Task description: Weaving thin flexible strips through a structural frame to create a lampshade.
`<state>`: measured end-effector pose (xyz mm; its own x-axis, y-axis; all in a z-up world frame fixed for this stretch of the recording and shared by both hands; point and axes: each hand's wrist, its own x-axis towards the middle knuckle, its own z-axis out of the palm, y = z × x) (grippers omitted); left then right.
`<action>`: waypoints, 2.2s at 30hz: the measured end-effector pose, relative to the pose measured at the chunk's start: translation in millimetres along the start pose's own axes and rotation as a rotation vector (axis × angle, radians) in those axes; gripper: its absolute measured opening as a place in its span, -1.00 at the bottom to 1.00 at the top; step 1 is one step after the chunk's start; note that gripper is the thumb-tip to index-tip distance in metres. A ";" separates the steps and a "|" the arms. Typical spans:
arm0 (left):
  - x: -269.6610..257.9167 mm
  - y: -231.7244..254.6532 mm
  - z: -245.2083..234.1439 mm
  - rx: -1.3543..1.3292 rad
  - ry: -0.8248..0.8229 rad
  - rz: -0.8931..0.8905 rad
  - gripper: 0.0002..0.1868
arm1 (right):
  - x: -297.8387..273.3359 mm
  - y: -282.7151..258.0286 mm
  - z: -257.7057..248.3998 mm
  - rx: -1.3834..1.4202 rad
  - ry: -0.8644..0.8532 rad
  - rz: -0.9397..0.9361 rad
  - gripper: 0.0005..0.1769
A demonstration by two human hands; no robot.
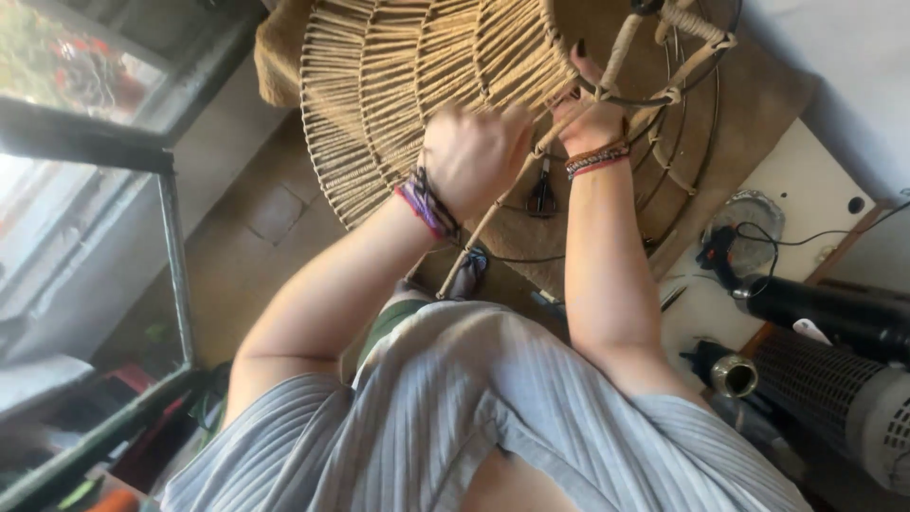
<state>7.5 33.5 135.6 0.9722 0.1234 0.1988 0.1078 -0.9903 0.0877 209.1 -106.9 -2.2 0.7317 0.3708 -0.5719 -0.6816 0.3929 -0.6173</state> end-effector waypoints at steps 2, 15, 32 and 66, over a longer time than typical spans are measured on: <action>42.5 -14.7 -60.6 -0.246 0.541 0.196 -0.68 | -4.5 -3.0 25.1 -0.038 -0.024 -0.077 -0.54; 161.1 24.1 37.1 0.130 -0.567 0.631 -0.61 | -24.0 8.2 10.4 -0.368 -0.061 -0.520 -0.61; 147.9 -39.8 17.2 -0.629 -0.068 0.451 -0.46 | -107.5 30.6 39.1 -1.256 0.214 -1.116 -0.50; -77.7 -26.0 82.8 -1.525 0.231 -0.001 -0.70 | -229.3 105.1 12.3 -1.301 0.059 -0.970 -0.74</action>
<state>-53.6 44.4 37.1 0.9045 0.2737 0.3270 -0.3390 -0.0040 0.9408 -30.4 -140.3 70.8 0.8812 0.3780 0.2838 0.4528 -0.5029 -0.7363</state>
